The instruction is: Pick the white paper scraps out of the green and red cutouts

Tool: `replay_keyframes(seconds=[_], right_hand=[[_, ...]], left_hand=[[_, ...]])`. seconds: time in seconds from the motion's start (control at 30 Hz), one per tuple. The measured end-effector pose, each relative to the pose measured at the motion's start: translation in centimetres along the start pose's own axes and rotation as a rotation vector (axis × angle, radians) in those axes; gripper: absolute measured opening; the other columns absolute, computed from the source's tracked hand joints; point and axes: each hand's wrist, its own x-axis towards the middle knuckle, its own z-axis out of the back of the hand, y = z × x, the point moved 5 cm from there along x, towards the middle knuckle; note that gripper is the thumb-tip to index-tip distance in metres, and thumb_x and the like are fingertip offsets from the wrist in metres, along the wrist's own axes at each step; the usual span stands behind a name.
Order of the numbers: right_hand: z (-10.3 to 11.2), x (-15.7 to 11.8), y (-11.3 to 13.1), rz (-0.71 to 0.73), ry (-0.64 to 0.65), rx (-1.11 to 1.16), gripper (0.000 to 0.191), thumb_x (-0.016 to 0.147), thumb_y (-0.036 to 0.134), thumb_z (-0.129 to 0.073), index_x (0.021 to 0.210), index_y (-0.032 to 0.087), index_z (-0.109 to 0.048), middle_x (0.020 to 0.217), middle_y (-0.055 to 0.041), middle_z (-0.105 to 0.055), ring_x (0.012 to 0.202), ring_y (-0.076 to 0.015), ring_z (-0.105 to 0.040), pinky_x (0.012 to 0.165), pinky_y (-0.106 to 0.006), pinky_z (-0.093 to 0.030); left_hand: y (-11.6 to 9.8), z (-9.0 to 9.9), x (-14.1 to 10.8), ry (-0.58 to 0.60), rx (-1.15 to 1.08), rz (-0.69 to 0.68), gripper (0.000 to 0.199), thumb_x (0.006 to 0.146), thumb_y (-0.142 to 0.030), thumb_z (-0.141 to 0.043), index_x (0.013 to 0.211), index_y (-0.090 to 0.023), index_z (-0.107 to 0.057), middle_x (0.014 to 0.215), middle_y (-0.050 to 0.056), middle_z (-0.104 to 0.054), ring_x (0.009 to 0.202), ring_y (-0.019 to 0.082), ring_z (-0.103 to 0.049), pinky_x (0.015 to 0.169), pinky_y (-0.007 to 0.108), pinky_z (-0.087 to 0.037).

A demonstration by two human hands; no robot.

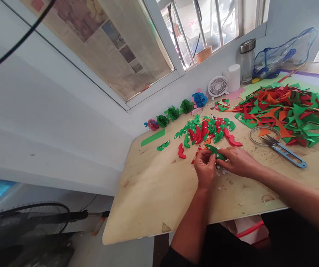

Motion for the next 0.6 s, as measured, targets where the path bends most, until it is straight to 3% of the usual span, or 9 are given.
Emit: replay_keyframes(seconds=[0.13,0.23,0.4,0.6], right_hand=[[0.6,0.4,-0.6,-0.027,0.079,0.335,0.024,0.082,0.033,-0.047,0.082,0.016,-0.064,0.073,-0.0049,-0.067,0.063,-0.0169,-0.057,0.055,-0.026,-0.034],[1.1,0.8,-1.0,-0.033,0.073,0.617,0.025,0.081,0.034,-0.050,0.088,0.016,-0.065,0.076,-0.0033,-0.066,0.067,-0.0161,-0.057,0.057,-0.026,-0.039],[0.6,1.1,-1.8,-0.103,0.015,0.805,0.025,0.074,0.041,-0.059,0.071,0.017,-0.058,0.059,0.0034,-0.052,0.055,-0.0111,-0.046,0.050,-0.024,-0.033],[0.1,1.1,-1.9,-0.172,0.018,1.013,0.034,0.070,0.049,-0.065,0.067,0.017,-0.054,0.058,0.0041,-0.047,0.055,-0.0101,-0.042,0.050,-0.024,-0.031]], left_hand=[[0.3,0.0,0.2,0.038,-0.055,0.028,0.027,0.064,-0.034,-0.073,0.075,-0.016,-0.057,0.070,0.001,-0.060,0.063,0.011,-0.058,0.060,0.023,-0.048],[0.4,-0.4,0.1,0.089,-0.089,0.058,0.032,0.062,-0.038,-0.076,0.074,-0.016,-0.056,0.068,0.001,-0.060,0.060,0.010,-0.057,0.059,0.023,-0.047],[-0.1,-1.3,-0.4,0.187,-0.106,0.088,0.039,0.058,-0.045,-0.078,0.071,-0.016,-0.055,0.062,-0.001,-0.058,0.055,0.009,-0.054,0.055,0.022,-0.046],[-0.8,-1.9,-0.9,0.266,-0.114,0.115,0.037,0.058,-0.043,-0.078,0.071,-0.016,-0.056,0.063,-0.001,-0.059,0.056,0.009,-0.055,0.057,0.022,-0.046]])
